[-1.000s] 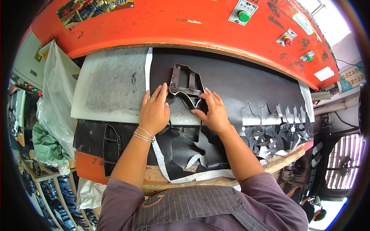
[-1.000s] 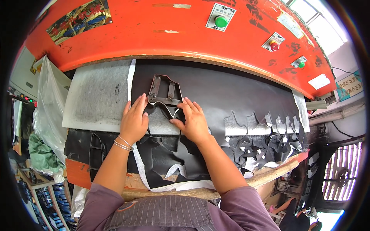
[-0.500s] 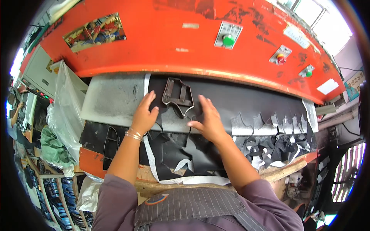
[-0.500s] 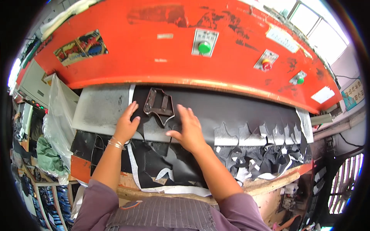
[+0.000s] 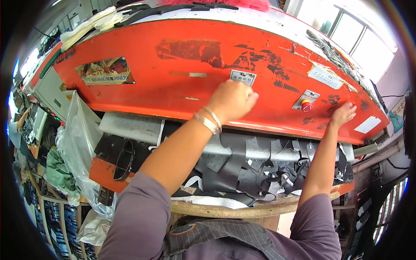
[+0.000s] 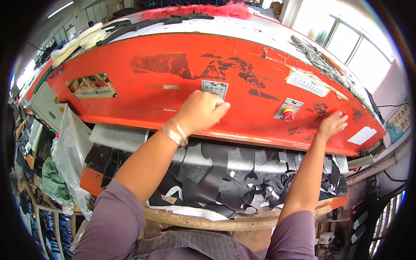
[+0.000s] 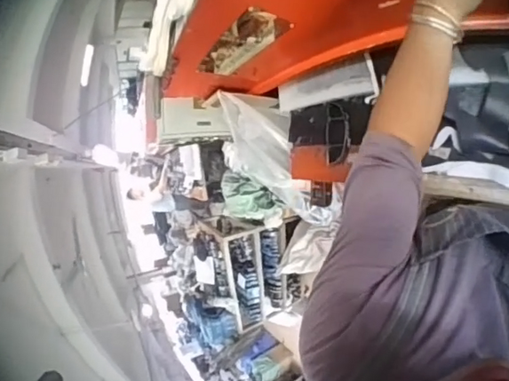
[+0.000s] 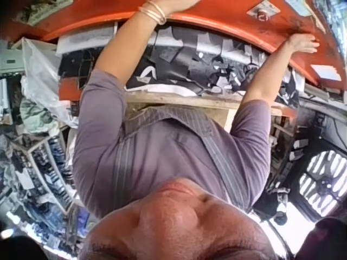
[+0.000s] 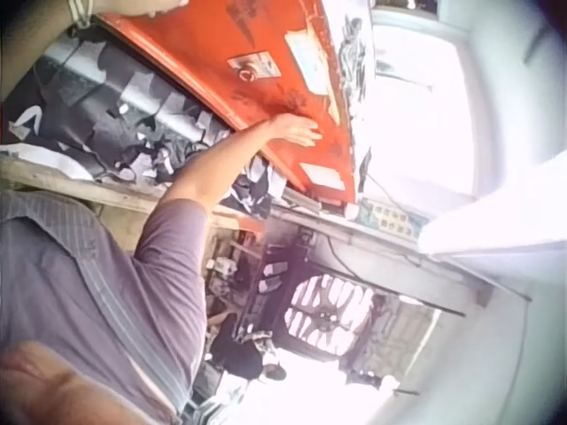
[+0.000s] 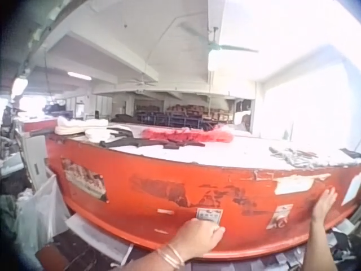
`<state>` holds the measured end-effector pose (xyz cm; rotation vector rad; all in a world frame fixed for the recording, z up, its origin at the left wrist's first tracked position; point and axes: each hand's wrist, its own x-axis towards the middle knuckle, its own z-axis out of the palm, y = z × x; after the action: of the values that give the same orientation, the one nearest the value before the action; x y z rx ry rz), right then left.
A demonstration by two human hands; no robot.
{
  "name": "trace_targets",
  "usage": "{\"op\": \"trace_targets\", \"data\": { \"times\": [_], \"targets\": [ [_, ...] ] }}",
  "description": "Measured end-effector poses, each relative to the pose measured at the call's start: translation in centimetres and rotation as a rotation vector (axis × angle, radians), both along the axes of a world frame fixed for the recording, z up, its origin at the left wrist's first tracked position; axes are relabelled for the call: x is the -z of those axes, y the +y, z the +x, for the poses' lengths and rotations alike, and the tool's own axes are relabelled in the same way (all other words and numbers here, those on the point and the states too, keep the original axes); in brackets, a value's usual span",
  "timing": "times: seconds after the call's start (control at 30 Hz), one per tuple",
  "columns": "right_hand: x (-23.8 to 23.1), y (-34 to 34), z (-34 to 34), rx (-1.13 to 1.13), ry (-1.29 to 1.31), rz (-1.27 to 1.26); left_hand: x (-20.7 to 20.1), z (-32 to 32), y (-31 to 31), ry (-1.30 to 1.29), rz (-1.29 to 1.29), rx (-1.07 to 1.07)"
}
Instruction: Using a metal die and a hydraulic clicker press to cut shoe components from a sheet of black material.
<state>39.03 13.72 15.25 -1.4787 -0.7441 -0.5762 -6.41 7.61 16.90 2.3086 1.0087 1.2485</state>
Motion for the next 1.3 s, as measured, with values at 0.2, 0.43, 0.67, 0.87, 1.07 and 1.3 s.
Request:
{"op": "trace_targets", "data": {
  "times": [0.2, 0.43, 0.67, 0.87, 1.07, 1.3],
  "targets": [
    [0.7, -4.3, -5.0, -0.404, 0.089, 0.059, 3.6, -2.6, -3.8, 0.084, -0.102, -0.196],
    [3.6, -11.7, -10.6, -0.757, 0.023, -0.027, 15.2, -10.5, -20.0, 0.321, -0.477, -0.293],
    [7.5, -16.5, -35.3, -1.403, -0.232, -0.441, 18.1, -9.2, -23.5, 0.337, -0.213, -0.573],
    [7.5, -16.3, -37.3, -1.426, -0.344, -0.815, 17.4, -9.6, -25.6, 0.329, -0.303, -0.555],
    [9.9, -8.9, -40.5, -1.089, -0.559, -1.107, 15.9, -13.2, -22.0, 0.309, -0.738, -0.152],
    [12.5, -3.3, -43.6, -1.049, -0.523, -1.253, 14.4, -15.1, -10.9, -0.542, -1.048, -0.103]
  ]
}}
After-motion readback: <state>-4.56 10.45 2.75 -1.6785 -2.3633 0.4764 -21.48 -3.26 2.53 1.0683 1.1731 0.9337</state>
